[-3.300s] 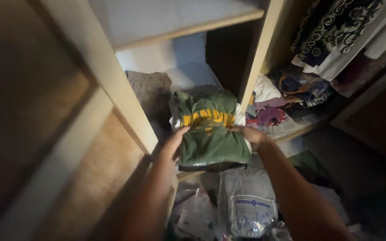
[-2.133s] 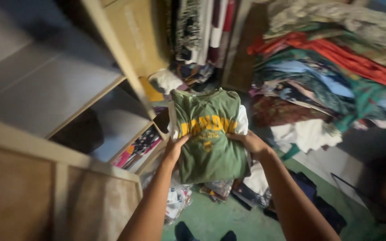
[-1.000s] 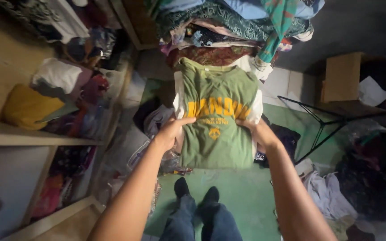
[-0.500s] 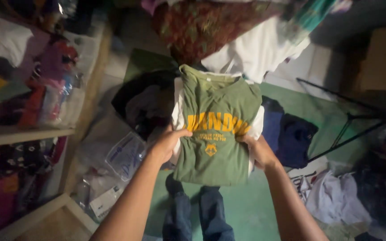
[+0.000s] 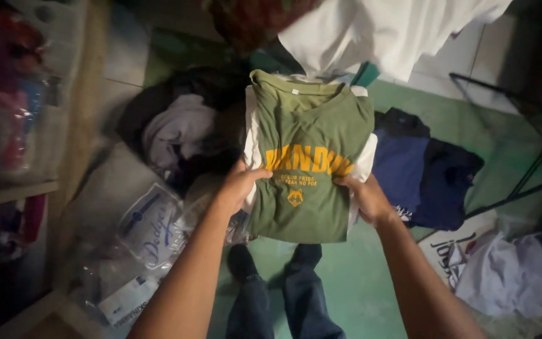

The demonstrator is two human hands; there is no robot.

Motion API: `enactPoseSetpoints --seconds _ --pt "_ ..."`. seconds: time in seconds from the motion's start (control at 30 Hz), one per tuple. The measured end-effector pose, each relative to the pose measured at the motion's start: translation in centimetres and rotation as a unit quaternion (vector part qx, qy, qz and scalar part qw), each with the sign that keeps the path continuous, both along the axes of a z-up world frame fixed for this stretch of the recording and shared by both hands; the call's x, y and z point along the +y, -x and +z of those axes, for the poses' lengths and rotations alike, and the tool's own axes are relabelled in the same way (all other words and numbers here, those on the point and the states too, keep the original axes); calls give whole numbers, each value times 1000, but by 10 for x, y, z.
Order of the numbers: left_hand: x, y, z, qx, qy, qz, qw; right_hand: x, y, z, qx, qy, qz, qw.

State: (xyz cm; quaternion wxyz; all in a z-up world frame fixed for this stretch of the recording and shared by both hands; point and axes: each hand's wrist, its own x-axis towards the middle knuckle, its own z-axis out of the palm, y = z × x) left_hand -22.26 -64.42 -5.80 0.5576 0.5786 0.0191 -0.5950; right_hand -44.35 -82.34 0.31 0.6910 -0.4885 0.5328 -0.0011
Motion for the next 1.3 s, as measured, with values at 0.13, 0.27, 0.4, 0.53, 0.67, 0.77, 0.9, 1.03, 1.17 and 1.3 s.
enactPoseSetpoints --seconds 0.13,0.27,0.4,0.53,0.67,0.77,0.9,1.03,1.17,1.3 --pt "-8 15 -66 -50 -4 -23 998 -5 9 -48 38 -26 -23 999" --pt "-9 34 -140 -124 -13 -14 992 -2 16 -93 28 -17 -37 999" --pt "-6 41 -192 -181 -67 -45 980 -2 22 -114 10 37 -42 998" --pt "-6 49 -199 -269 -146 -100 947 -5 19 -121 78 -10 -94 992" --pt "-6 53 -167 -334 -152 -87 926 -3 19 -128 94 63 -111 987" --pt "-6 53 -124 -411 -141 -52 899 9 18 -113 215 332 -44 917" --pt "-12 45 -80 -483 -114 -27 868 41 -17 -76 170 621 24 765" --pt "-31 42 -84 -613 -94 -119 776 51 -67 -66 167 627 220 728" --pt "-35 46 -86 -654 -84 -153 736 45 -77 -88 181 604 248 735" --pt "-48 50 -78 -659 -55 -174 730 33 -64 -108 198 580 212 762"
